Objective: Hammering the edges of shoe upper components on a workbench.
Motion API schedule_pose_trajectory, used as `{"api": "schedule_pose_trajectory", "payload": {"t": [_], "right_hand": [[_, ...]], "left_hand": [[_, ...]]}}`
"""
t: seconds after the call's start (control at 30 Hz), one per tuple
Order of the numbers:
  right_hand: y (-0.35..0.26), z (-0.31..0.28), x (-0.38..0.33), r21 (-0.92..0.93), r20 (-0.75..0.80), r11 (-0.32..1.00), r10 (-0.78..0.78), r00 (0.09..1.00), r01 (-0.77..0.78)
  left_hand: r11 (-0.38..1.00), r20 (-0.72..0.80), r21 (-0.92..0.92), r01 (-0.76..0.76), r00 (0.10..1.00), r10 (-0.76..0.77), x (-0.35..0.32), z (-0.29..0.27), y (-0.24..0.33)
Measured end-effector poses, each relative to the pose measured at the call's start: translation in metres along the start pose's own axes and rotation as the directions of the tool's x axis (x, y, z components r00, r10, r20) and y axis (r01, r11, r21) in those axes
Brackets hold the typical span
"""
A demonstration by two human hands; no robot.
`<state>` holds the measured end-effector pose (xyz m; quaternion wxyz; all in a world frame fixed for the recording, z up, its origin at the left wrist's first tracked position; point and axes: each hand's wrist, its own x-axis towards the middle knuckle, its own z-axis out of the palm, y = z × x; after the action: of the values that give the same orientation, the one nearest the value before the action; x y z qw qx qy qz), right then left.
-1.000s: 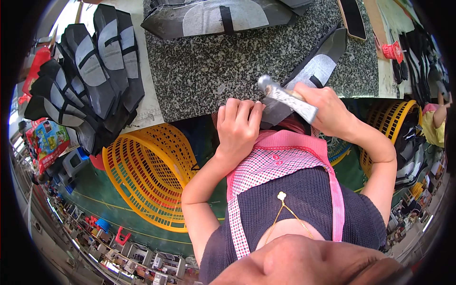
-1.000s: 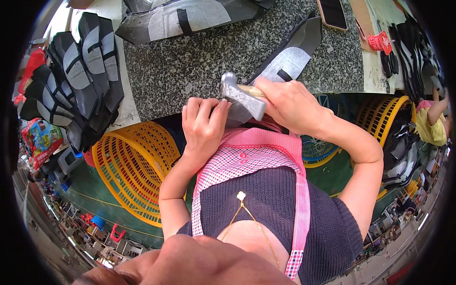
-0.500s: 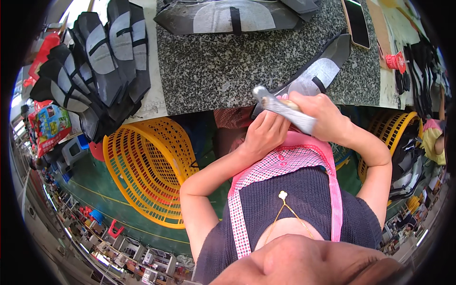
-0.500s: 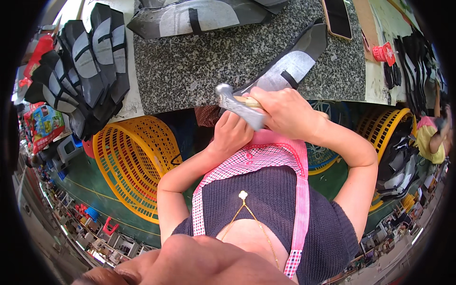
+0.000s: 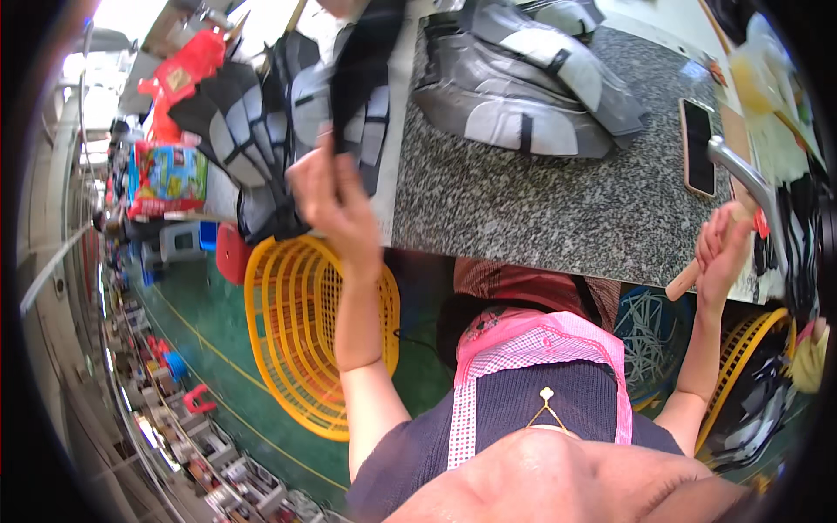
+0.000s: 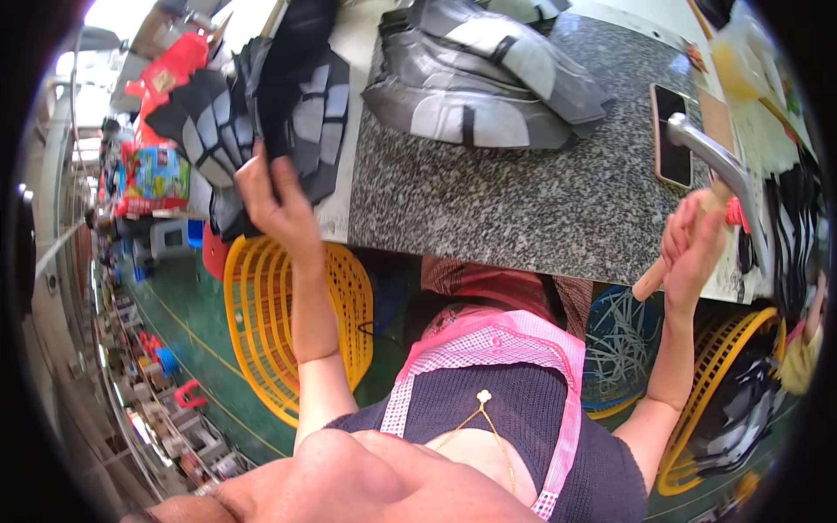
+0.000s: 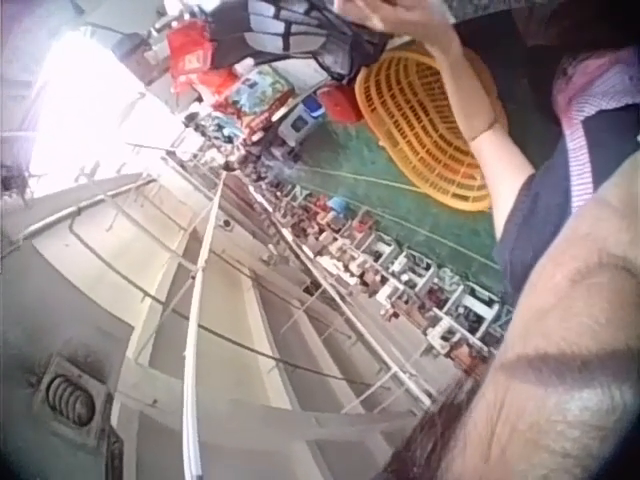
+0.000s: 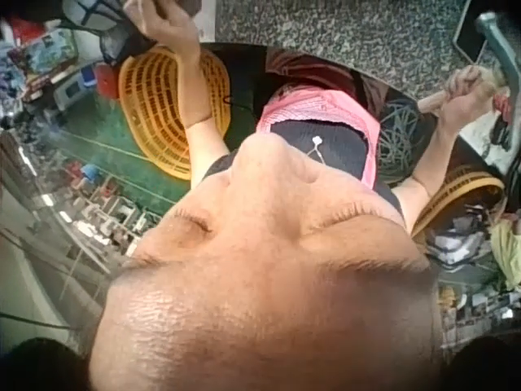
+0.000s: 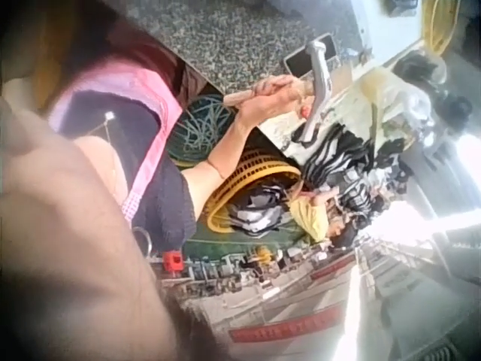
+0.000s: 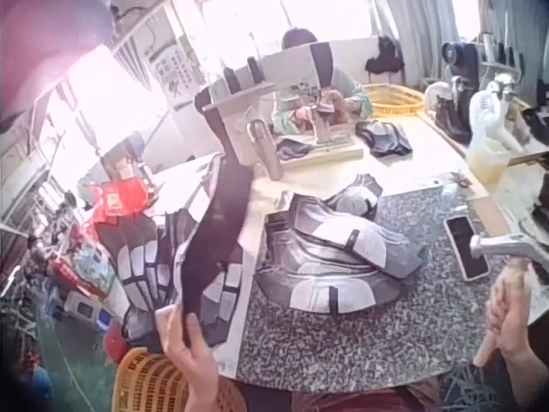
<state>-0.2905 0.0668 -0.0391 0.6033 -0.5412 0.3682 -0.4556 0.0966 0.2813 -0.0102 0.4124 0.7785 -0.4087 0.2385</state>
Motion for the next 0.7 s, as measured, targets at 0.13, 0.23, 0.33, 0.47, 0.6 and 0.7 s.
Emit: {"api": "schedule_pose_trajectory", "payload": {"t": [0.13,0.23,0.33,0.47,0.6,0.7], "right_hand": [[0.012,0.005,0.012,-0.240,0.052,0.967,0.102,0.993,-0.086],[0.021,0.014,0.033,-0.304,0.135,0.952,0.063,0.989,-0.019],[0.032,0.028,0.067,-0.381,0.125,0.918,-0.071,0.990,0.114],[0.042,0.051,0.111,-0.537,0.169,0.817,-0.139,0.976,0.209],[0.049,0.060,0.120,-0.575,0.211,0.793,-0.094,0.973,0.201],[0.048,0.062,0.122,-0.601,0.224,0.765,-0.117,0.967,0.232]], "left_hand": [[0.715,0.230,0.659,-0.231,0.968,0.101,0.010,-0.015,-0.135],[0.426,0.307,0.886,-0.183,0.921,-0.242,0.028,0.013,-0.095],[0.915,0.407,0.302,-0.266,0.904,0.129,0.056,0.053,-0.034],[0.825,0.410,-0.263,-0.500,0.716,0.565,0.063,0.136,0.064],[0.657,0.339,-0.225,-0.720,0.574,0.745,0.062,0.196,0.119],[0.568,0.413,-0.172,-0.805,0.464,0.783,0.064,0.223,0.127]]}}
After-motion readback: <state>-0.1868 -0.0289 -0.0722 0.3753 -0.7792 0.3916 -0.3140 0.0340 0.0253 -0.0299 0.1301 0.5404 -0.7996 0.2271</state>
